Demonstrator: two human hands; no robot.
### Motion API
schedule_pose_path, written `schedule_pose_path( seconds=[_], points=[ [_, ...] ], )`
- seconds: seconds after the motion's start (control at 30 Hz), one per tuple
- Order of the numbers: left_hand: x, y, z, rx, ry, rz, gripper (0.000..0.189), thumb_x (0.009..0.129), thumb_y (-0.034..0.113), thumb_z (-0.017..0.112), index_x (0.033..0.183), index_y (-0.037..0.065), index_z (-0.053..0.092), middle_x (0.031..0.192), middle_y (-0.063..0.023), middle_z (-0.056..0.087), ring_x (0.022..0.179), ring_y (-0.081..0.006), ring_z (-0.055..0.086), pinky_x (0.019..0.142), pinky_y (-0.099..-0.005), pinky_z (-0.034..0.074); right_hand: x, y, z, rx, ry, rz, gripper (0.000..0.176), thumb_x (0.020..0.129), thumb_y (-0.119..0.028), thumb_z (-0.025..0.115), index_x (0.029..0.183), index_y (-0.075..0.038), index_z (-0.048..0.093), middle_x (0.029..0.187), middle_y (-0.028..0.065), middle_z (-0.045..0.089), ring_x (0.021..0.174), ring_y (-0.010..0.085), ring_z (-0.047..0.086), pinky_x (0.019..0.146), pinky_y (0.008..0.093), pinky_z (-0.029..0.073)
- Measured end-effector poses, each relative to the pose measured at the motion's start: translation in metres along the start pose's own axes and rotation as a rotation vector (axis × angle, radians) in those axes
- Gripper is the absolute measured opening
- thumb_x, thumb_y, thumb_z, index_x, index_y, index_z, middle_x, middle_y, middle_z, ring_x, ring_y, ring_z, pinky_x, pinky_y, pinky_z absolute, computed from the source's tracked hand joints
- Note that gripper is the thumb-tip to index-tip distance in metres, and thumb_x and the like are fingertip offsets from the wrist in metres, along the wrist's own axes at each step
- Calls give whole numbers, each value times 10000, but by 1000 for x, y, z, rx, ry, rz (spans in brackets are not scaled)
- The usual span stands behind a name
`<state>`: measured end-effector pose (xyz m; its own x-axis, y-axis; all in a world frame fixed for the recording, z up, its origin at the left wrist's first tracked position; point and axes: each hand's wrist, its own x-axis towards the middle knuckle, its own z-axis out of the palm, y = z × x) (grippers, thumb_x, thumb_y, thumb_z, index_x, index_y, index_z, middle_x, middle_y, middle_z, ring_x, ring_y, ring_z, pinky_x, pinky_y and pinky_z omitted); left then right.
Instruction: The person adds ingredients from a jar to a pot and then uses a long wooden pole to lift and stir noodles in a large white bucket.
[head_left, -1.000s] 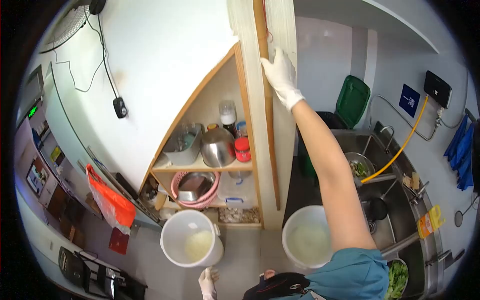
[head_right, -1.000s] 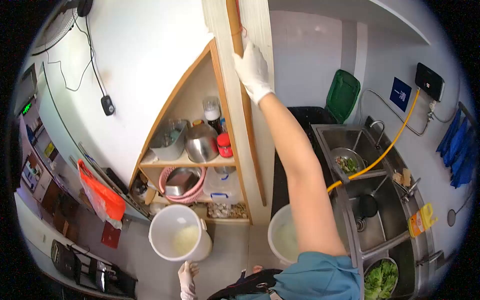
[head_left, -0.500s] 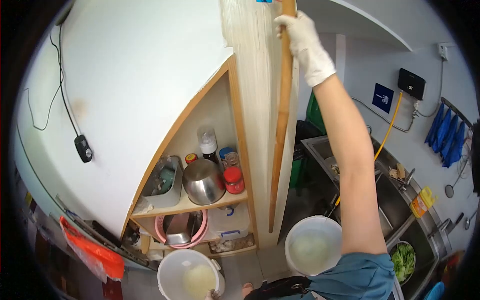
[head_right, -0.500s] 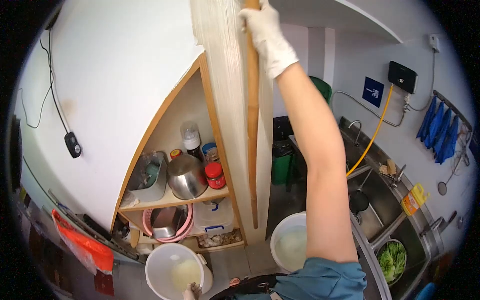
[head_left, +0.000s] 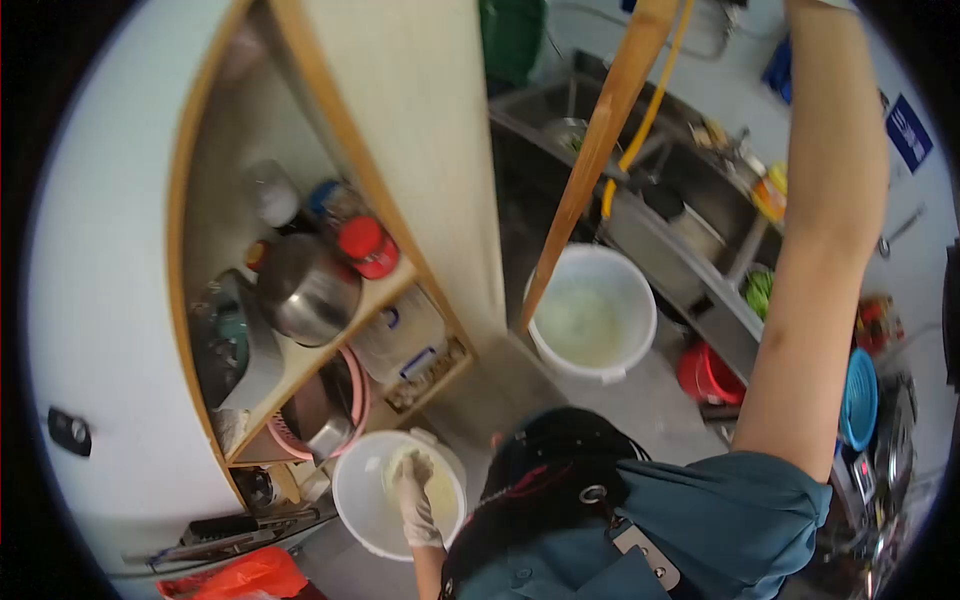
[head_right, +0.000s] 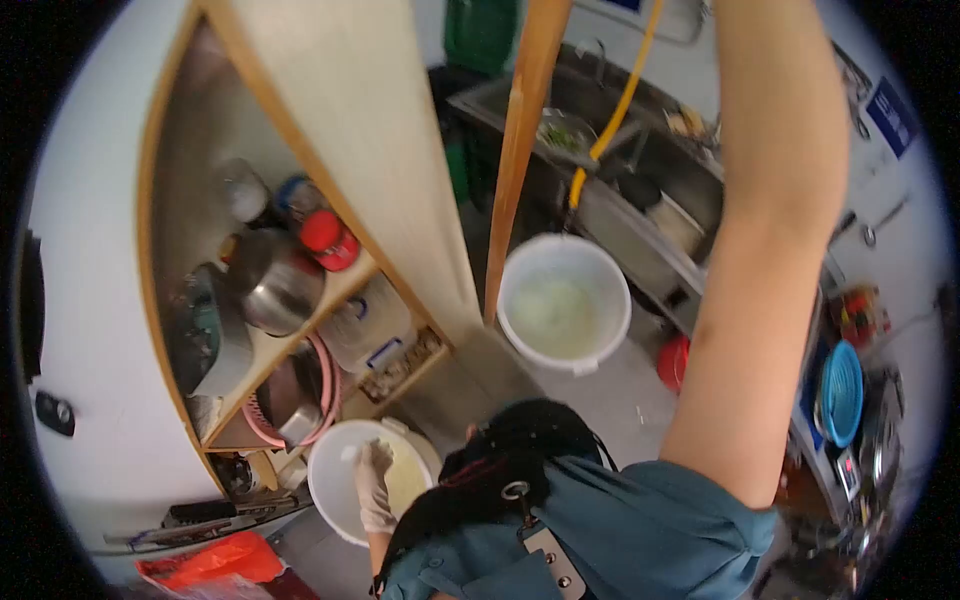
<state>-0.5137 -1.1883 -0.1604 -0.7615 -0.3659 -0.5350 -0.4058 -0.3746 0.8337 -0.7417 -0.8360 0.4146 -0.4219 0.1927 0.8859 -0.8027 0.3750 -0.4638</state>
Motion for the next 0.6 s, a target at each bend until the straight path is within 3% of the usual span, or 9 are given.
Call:
schedule_pose_path(
  seconds=[0.17,0.23,0.3,0.37,0.4,0.43,0.47,0.53,0.6],
  points=[
    [24,42,32,240,-151,-4,404,917,341,452,1079,-11,564,909,-109,623,843,-191,586,772,-333,463,-77,-12,-34,-130,-19,-10,166,820,-113,527,940,-1,504,776,51,494,619,134,489,568,246,455],
    [29,69,62,389,-244,119,355,916,315,471,1059,5,567,874,-80,624,770,-150,595,701,-276,484,-91,1,-44,-149,-23,43,164,816,-122,531,931,-7,506,776,50,494,617,133,488,571,248,453],
    [10,117,117,492,-322,361,329,916,275,482,1067,-7,561,880,-79,618,786,-145,585,721,-272,475,-104,38,-54,-149,-8,166,162,813,-130,536,922,-13,509,776,50,493,615,133,487,574,250,451],
    [-7,165,175,579,-423,609,308,916,214,486,1096,-30,541,922,-88,605,830,-149,574,780,-268,457,-110,117,-71,-130,63,310,179,772,-142,561,920,-52,518,788,48,506,584,130,486,547,260,437],
    [-20,185,198,589,-447,719,313,910,189,493,1129,-34,519,990,-99,581,889,-158,555,820,-277,438,-127,156,-79,68,-51,318,253,726,-139,581,965,-98,508,828,59,516,621,139,503,579,270,442],
    [-35,204,219,598,-469,832,327,904,163,499,1161,-38,496,1057,-110,557,947,-167,537,861,-286,419,-142,154,-108,650,-511,492,386,697,-224,633,1028,-87,486,987,123,490,974,179,454,849,405,389],
    [-51,224,242,614,-502,958,367,897,180,509,1192,-35,472,1123,-126,515,1011,-189,504,890,-299,402,-183,207,-62,218,-67,403,190,710,-6,595,888,-17,528,685,22,541,612,109,531,567,245,446],
    [-76,258,283,721,-501,1293,449,879,231,533,1234,-25,435,1224,-152,438,1111,-236,440,929,-323,377,-243,238,-40,191,-14,506,212,699,-63,588,901,-49,525,810,34,559,745,87,505,685,251,434],
    [-94,277,327,849,-415,1678,507,866,301,543,1247,-12,427,1263,-169,401,1150,-273,405,938,-352,372,-291,239,-30,139,-139,628,297,706,-48,572,986,-30,476,813,61,557,811,134,527,726,300,450]
  ],
)
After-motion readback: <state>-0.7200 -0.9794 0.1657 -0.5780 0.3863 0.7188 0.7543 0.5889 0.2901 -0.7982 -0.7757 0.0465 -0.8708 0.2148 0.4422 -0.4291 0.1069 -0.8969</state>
